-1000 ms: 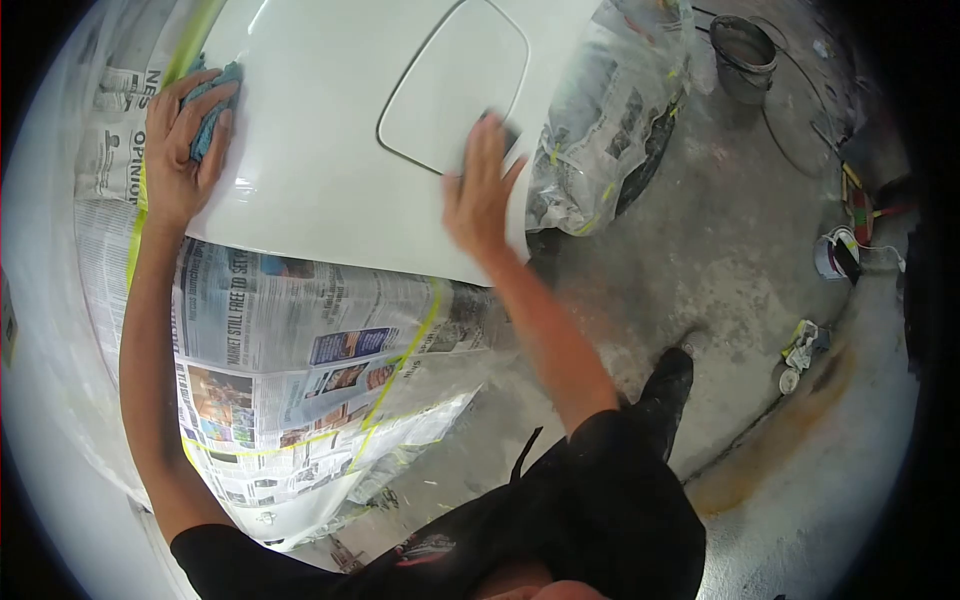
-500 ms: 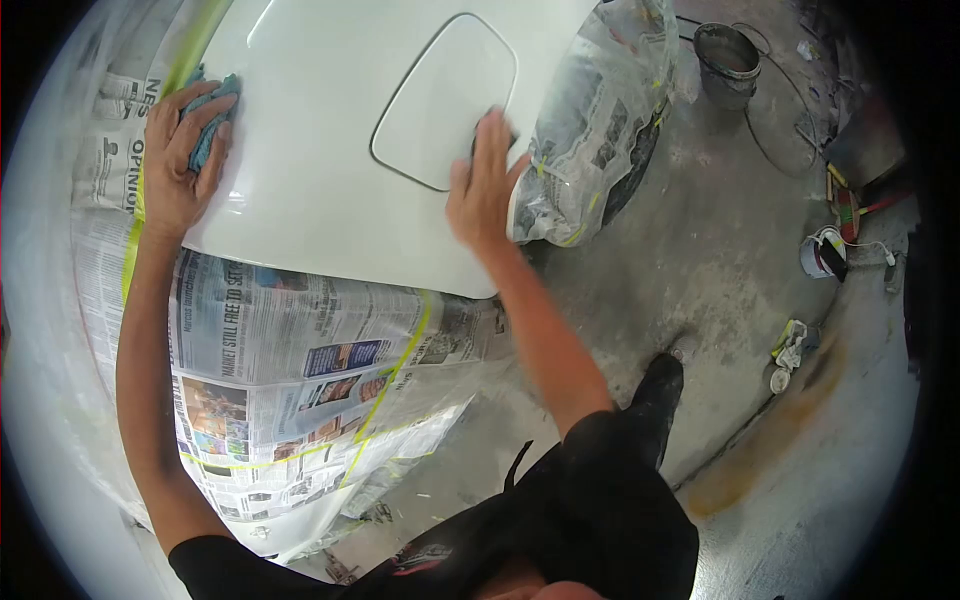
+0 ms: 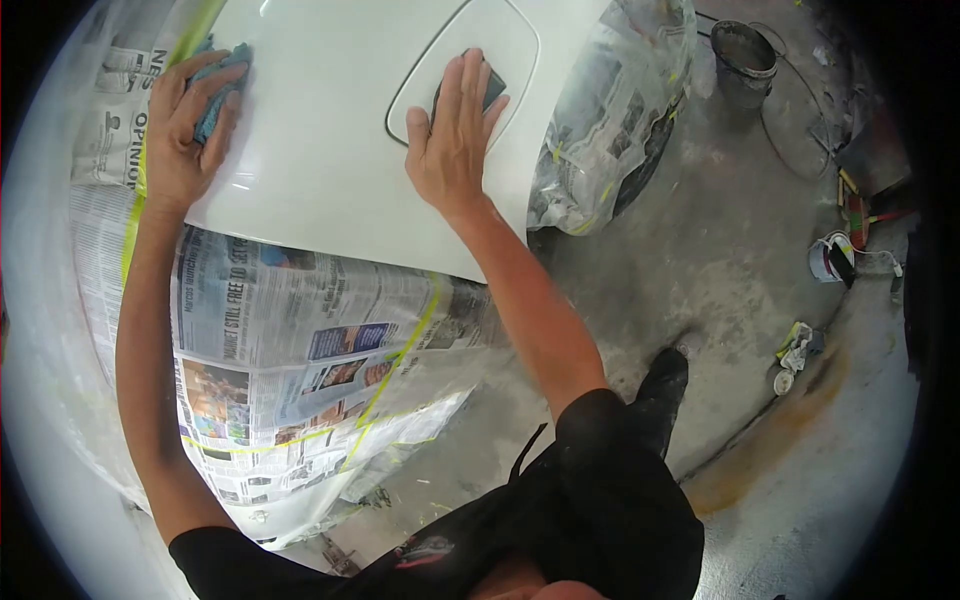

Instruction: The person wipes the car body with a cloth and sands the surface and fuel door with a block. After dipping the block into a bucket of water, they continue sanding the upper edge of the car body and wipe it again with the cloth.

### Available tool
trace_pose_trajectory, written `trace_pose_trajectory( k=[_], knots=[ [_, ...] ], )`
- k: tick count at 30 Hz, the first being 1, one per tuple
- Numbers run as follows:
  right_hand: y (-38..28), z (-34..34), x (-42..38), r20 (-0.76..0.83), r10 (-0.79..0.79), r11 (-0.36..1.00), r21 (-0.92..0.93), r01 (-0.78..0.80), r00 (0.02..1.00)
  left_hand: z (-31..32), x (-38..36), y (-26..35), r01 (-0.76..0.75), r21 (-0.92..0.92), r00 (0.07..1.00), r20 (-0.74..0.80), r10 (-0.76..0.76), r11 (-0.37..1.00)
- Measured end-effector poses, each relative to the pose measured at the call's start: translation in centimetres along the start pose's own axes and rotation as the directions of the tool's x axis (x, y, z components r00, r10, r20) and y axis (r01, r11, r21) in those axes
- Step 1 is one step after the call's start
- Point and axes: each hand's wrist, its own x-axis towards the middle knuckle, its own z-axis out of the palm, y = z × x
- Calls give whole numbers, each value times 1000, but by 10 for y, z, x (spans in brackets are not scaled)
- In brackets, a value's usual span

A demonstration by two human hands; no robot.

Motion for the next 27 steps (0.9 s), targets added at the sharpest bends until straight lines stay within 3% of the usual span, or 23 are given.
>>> trace_pose_trajectory(
  k=[5, 9, 12, 15, 17, 21, 25, 27],
  knots=[
    [2, -3, -81, 131, 102, 993, -79, -93, 986, -2, 2, 1, 9, -4, 1000, -9, -9, 1000],
    [-2, 4, 7, -106, 17, 1000, 14, -15, 994, -2, 1, 0, 8, -22, 1000, -3, -8, 1000],
    [6, -6, 39, -63, -18, 1000, -14, 17, 998, -1, 0, -3, -2, -17, 1000, -2, 2, 1000],
    [35, -11, -27, 26, -76, 988, -131, 79, 997, 0, 0, -4, -1, 0, 1000, -6, 1, 1000],
    [53, -21, -29, 71, -92, 969, -222, 106, 993, 1, -2, -4, 14, 8, 1000, 5, -14, 1000],
    [46, -26, 22, -76, 127, 991, -35, -130, 989, 1, -4, -7, 8, -21, 1000, -3, -8, 1000],
    [22, -19, -32, 52, -99, 992, -70, 102, 994, 2, -3, -9, -19, 11, 1000, -1, 19, 1000],
    [40, -32, -28, 142, -139, 966, -198, 166, 980, 2, -4, -11, -23, 23, 1000, -9, 23, 999]
  ],
)
